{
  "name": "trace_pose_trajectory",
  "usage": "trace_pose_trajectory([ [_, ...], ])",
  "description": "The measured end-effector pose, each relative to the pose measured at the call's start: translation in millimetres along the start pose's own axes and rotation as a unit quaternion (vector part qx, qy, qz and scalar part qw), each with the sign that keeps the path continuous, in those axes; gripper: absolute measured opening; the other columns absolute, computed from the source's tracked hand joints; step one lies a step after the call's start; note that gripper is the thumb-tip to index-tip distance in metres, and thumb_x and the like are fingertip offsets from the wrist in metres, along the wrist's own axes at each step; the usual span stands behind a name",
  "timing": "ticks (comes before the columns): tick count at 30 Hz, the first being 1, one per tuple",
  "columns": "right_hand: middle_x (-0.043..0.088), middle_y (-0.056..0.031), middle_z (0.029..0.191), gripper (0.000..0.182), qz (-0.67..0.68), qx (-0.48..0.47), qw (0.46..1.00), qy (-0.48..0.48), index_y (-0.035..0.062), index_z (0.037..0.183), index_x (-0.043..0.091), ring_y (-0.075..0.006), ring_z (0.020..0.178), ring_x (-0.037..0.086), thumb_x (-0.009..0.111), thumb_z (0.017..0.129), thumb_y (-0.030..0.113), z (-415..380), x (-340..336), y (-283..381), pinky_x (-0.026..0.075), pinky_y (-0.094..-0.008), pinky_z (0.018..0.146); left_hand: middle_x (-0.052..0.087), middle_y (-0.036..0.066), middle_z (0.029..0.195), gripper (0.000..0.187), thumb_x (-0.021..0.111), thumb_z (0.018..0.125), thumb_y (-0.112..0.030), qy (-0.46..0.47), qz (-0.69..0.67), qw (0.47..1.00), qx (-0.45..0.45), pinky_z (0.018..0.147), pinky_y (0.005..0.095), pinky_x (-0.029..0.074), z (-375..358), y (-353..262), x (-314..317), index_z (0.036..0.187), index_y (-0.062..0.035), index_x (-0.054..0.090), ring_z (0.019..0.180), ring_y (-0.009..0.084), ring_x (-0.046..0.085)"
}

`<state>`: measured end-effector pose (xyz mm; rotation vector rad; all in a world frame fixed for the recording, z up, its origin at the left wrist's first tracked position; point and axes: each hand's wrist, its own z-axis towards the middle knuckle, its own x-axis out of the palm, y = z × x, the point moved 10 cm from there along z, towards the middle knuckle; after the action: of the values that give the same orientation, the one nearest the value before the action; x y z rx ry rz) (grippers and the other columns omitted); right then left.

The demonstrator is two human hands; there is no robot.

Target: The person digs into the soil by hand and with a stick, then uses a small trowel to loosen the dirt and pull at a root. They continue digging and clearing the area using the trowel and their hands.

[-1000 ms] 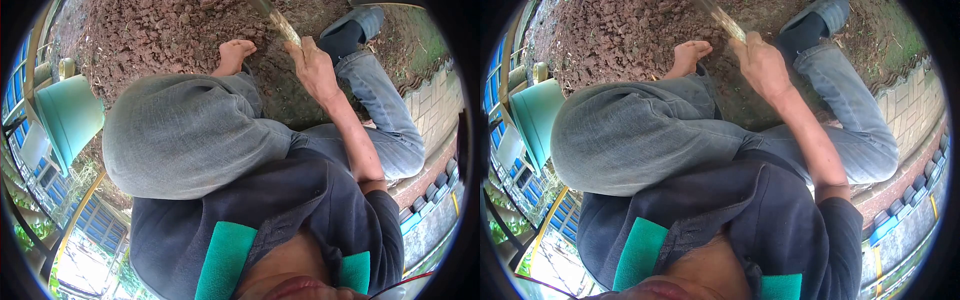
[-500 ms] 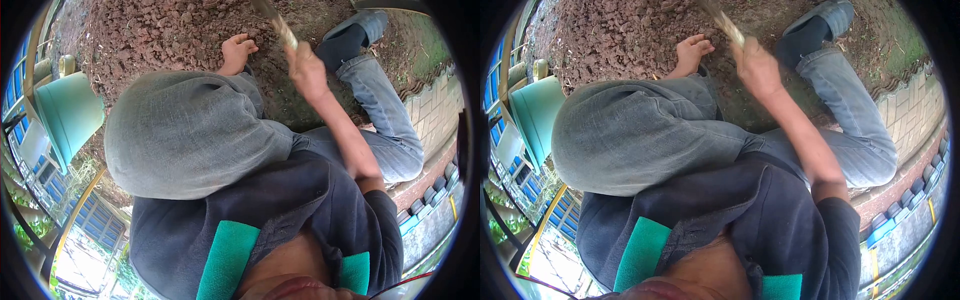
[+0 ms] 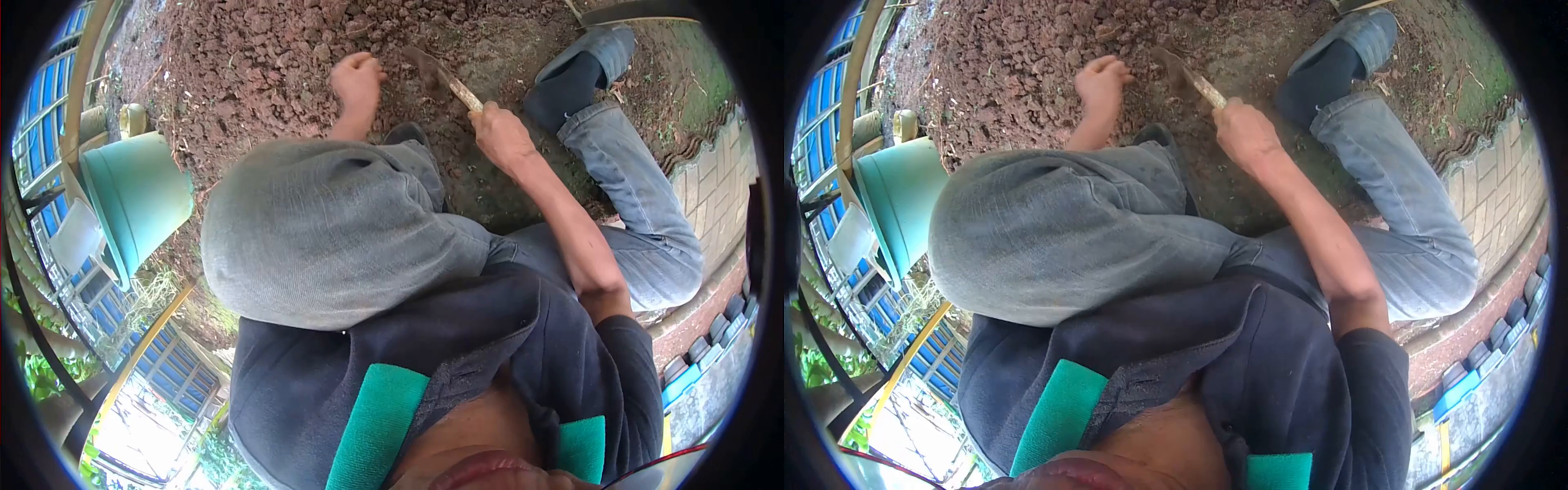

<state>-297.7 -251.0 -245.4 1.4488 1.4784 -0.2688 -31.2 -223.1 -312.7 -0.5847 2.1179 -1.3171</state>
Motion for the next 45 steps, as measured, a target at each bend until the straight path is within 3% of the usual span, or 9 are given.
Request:
trace_pose_trajectory([
  [2,0.061,-0.0283,0.079,0.026,0.022,-0.001,1.000,0.012,-0.0037,0.095,0.050,-0.0440,0.075,0.061,0.046,0.093,0.022,-3.1,-20.8,12.8,0.049,-0.0502,0.067,0.066,0.013,0.066,0.023,0.066,0.072,-0.010,-0.152,0.220,0.944,0.192,0.057,0.0297,0.052,31.9,-45.0,-42.8,0.091,0.0031,0.070,0.060,0.0199,0.063],
  [6,0.062,-0.0297,0.080,0.029,0.068,-0.015,0.977,-0.200,-0.0036,0.089,0.051,-0.0444,0.076,0.062,0.048,0.093,0.025,-3.4,-60.3,24.0,0.049,-0.0510,0.067,0.039,0.025,0.122,0.067,0.075,0.072,-0.030,-0.116,0.402,0.898,0.141,0.091,0.0411,0.044,78.9,-79.9,-56.1,0.129,-0.0035,0.051,0.106,0.0347,0.050],
  [16,0.059,-0.0328,0.080,0.039,0.132,0.057,0.989,-0.010,-0.0086,0.083,0.057,-0.0478,0.080,0.059,0.052,0.091,0.029,-13.6,5.2,-16.6,0.046,-0.0508,0.073,0.031,0.023,0.127,0.080,0.079,0.067,-0.048,0.086,0.552,0.797,0.229,0.094,0.0479,0.046,129.0,-80.6,-0.8,0.137,-0.0322,0.042,0.115,0.0434,0.045],
  [23,0.060,-0.0312,0.082,0.038,0.246,0.162,0.942,-0.161,-0.0092,0.084,0.059,-0.0473,0.080,0.059,0.050,0.091,0.027,15.7,-11.7,-48.7,0.047,-0.0500,0.073,0.041,0.018,0.117,0.055,0.070,0.074,-0.019,0.061,0.578,0.756,0.300,0.093,0.0497,0.038,113.8,-88.1,26.3,0.127,-0.0170,0.054,0.097,0.0365,0.057],
  [28,0.062,-0.0304,0.087,0.034,0.193,0.080,0.974,-0.085,-0.0054,0.086,0.062,-0.0432,0.084,0.062,0.051,0.091,0.026,45.7,21.2,-2.1,0.049,-0.0481,0.073,0.049,0.015,0.112,0.043,0.067,0.073,-0.008,-0.024,0.463,0.841,0.278,0.083,0.0367,0.050,83.5,-111.1,-4.3,0.116,-0.0084,0.061,0.086,0.0273,0.060],
  [34,0.062,-0.0295,0.081,0.036,0.213,0.041,0.976,-0.032,-0.0072,0.086,0.060,-0.0443,0.078,0.061,0.049,0.093,0.026,-2.2,28.5,31.7,0.048,-0.0501,0.070,0.063,0.008,0.073,0.038,0.075,0.069,-0.007,-0.081,-0.098,0.982,0.138,0.062,0.0247,0.049,89.9,-62.9,-73.9,0.102,0.0071,0.064,0.060,0.0123,0.057],
  [36,0.061,-0.0258,0.069,0.040,0.233,0.113,0.958,-0.123,-0.0058,0.081,0.058,-0.0400,0.066,0.063,0.047,0.094,0.030,-7.6,32.2,-0.7,0.049,-0.0484,0.061,0.064,0.008,0.074,0.033,0.074,0.069,-0.007,-0.017,-0.052,0.986,0.161,0.061,0.0249,0.048,74.3,-71.5,-56.6,0.099,0.0060,0.066,0.061,0.0101,0.057],
  [41,0.051,-0.0075,0.056,0.040,0.517,0.284,0.804,0.071,-0.0013,0.073,0.053,-0.0174,0.038,0.049,0.053,0.092,0.034,-9.4,46.1,-46.2,0.038,-0.0337,0.035,0.051,0.007,0.097,0.028,0.072,0.073,-0.011,0.053,0.212,0.940,0.260,0.067,0.0271,0.049,-1.4,-97.6,23.8,0.097,0.0003,0.066,0.073,0.0117,0.059],
  [45,0.049,-0.0037,0.057,0.035,0.397,0.218,0.892,0.003,0.0007,0.075,0.053,-0.0121,0.042,0.048,0.056,0.091,0.032,-31.8,-23.4,-64.1,0.036,-0.0304,0.036,0.045,0.009,0.097,0.034,0.072,0.073,-0.014,0.222,0.263,0.898,0.273,0.069,0.0301,0.049,-49.1,-57.4,78.8,0.105,-0.0031,0.065,0.078,0.0182,0.060],
])
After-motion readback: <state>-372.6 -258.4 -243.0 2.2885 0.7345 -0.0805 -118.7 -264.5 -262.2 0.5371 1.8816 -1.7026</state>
